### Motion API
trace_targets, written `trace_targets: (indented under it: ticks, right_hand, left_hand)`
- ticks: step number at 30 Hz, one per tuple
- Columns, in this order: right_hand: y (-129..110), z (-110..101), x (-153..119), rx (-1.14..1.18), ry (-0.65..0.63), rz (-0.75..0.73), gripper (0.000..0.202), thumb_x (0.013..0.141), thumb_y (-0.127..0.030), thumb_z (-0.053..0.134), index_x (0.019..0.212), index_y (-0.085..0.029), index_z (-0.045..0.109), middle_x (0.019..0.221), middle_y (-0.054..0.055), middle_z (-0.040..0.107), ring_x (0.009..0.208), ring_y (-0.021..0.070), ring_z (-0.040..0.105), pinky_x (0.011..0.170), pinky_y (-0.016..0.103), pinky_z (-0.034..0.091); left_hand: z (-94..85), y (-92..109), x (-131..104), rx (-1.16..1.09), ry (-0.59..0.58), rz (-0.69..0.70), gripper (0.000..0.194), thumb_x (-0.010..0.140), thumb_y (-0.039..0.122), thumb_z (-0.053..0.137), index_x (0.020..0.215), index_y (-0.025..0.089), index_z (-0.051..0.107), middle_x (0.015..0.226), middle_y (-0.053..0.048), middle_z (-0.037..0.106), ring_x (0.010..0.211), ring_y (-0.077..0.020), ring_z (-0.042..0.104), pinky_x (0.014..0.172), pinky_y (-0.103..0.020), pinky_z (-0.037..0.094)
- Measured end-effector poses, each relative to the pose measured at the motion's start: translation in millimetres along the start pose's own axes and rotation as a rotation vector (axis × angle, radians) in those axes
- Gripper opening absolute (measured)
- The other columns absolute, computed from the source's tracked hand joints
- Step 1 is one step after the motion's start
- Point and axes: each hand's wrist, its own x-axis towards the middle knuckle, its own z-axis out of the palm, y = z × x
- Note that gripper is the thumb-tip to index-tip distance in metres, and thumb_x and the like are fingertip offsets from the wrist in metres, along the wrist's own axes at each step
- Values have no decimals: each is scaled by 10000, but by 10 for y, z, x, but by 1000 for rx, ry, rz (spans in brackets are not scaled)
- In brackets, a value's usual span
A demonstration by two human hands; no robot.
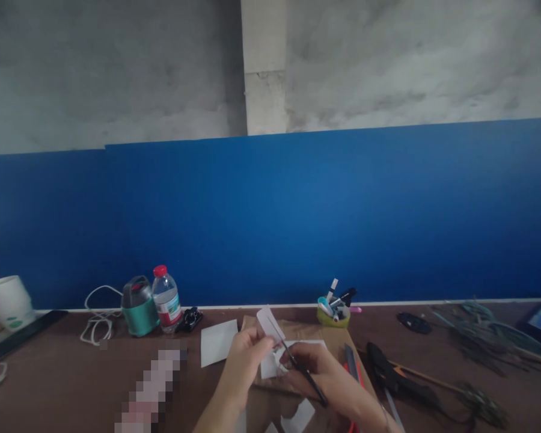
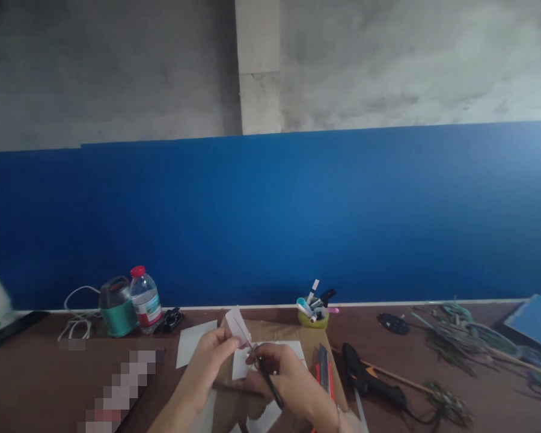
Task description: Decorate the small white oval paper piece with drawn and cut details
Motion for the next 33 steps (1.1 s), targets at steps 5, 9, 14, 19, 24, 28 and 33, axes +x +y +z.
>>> trace_targets:
  ticks: [5,9,14,19,24,28,33]
  right_hand:
    - [3,-9,-19,-8,-19,2,225,677,-273,660,865,-151,635,662,-32,510,590,89,389,526,194,294]
    - [42,-21,-14,7,-37,-5,258,689,-293,673,899,-148,637,664,-35,502,589,85,369,527,196,287]
    - [5,-32,-6,18,-43,-11,246,677,-310,686,854,-147,636,622,-47,475,560,74,336,499,189,259]
    - [-76,-13,-44,64,-32,37,275,640,-348,699,814,-149,622,601,-50,471,531,67,332,473,186,240]
    - [-96,-19,-57,26,-20,35,233,631,-305,697,791,-153,621,599,-51,465,533,69,324,471,187,240]
    - [-86,-35,-51,17,-37,3,225,649,-307,686,802,-152,628,623,-41,496,552,77,350,486,190,263]
    - [-125,-45,-64,27,-44,25,272,628,-337,713,808,-151,630,612,-50,475,547,76,346,496,194,266]
  left_hand:
    - [-21,-35,45,16,25,-12,170,596,307,658,583,142,622,630,-57,692,644,-196,606,629,-283,412]
    - [-31,-52,59,37,-1,8,180,612,311,648,609,132,644,651,-60,695,631,-188,597,619,-282,411]
    - [-30,-54,53,35,-5,-8,191,610,317,653,635,128,647,664,-60,695,640,-190,600,613,-276,411]
    - [-20,-33,33,35,-12,1,198,623,322,642,656,128,649,677,-66,701,673,-198,610,614,-271,415]
    - [-8,-8,15,31,-17,-10,190,627,322,654,618,133,632,655,-61,696,654,-194,608,613,-271,417]
    - [-5,6,9,10,-46,2,195,616,321,658,637,127,647,661,-63,691,664,-202,611,615,-276,420]
    - [-10,0,15,19,-67,-4,191,621,314,646,658,127,655,600,-49,665,651,-203,605,624,-284,422]
